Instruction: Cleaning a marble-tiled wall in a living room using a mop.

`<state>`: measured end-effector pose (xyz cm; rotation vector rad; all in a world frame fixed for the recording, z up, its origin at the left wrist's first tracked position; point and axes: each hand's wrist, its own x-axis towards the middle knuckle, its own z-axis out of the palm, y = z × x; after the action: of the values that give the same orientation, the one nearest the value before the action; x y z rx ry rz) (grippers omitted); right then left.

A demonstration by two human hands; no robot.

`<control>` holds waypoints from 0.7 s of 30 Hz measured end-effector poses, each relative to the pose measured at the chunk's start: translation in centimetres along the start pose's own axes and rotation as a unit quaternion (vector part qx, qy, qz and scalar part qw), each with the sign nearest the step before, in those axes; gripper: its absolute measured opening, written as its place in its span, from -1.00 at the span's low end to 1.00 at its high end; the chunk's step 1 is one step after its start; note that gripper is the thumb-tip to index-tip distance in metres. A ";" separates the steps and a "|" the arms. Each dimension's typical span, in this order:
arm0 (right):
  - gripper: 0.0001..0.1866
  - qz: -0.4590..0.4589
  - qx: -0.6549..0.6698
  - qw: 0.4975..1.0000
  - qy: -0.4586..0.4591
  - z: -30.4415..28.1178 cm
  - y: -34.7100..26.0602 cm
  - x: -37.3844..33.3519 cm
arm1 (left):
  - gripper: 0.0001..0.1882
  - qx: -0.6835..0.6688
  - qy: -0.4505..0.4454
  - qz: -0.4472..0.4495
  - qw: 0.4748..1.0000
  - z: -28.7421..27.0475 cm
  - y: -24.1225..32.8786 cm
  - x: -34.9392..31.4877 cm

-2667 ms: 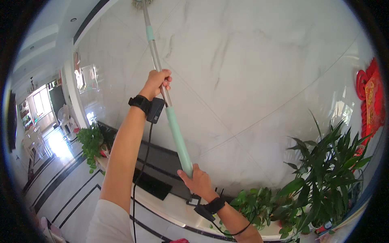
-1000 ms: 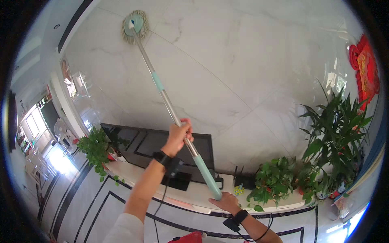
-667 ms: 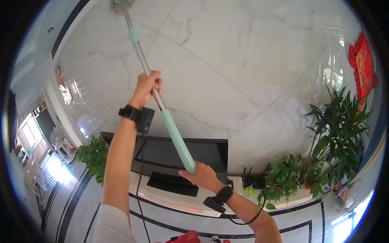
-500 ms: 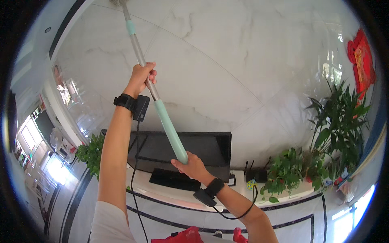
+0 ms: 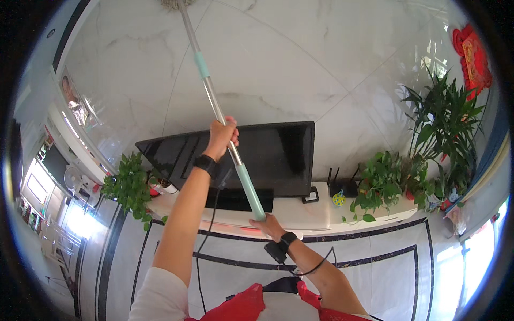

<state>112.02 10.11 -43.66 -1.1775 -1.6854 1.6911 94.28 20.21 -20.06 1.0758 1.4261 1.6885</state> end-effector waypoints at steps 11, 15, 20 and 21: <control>-0.54 0.161 -0.095 0.975 -0.122 6.4 8.9 -11.7 | -0.78 0.034 -0.038 -0.070 0.996 -2.1 -8.1 -12.7; -0.53 0.116 -0.175 0.971 -0.112 7.8 17.2 -12.1 | -0.81 0.017 -0.017 -0.115 0.993 -1.6 -12.7 -15.2; -0.56 0.128 -0.165 0.969 -0.133 9.0 20.9 -14.7 | -0.78 0.022 -0.022 -0.108 0.994 -2.4 -16.1 -18.4; -0.57 0.164 -0.165 0.962 -0.139 9.8 21.4 -14.8 | -0.78 0.022 -0.027 -0.114 0.993 -2.7 -16.3 -18.8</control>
<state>116.70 -10.25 -62.01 -1.4985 -2.1020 1.8922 99.81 5.32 -39.42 0.9347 1.4954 1.4616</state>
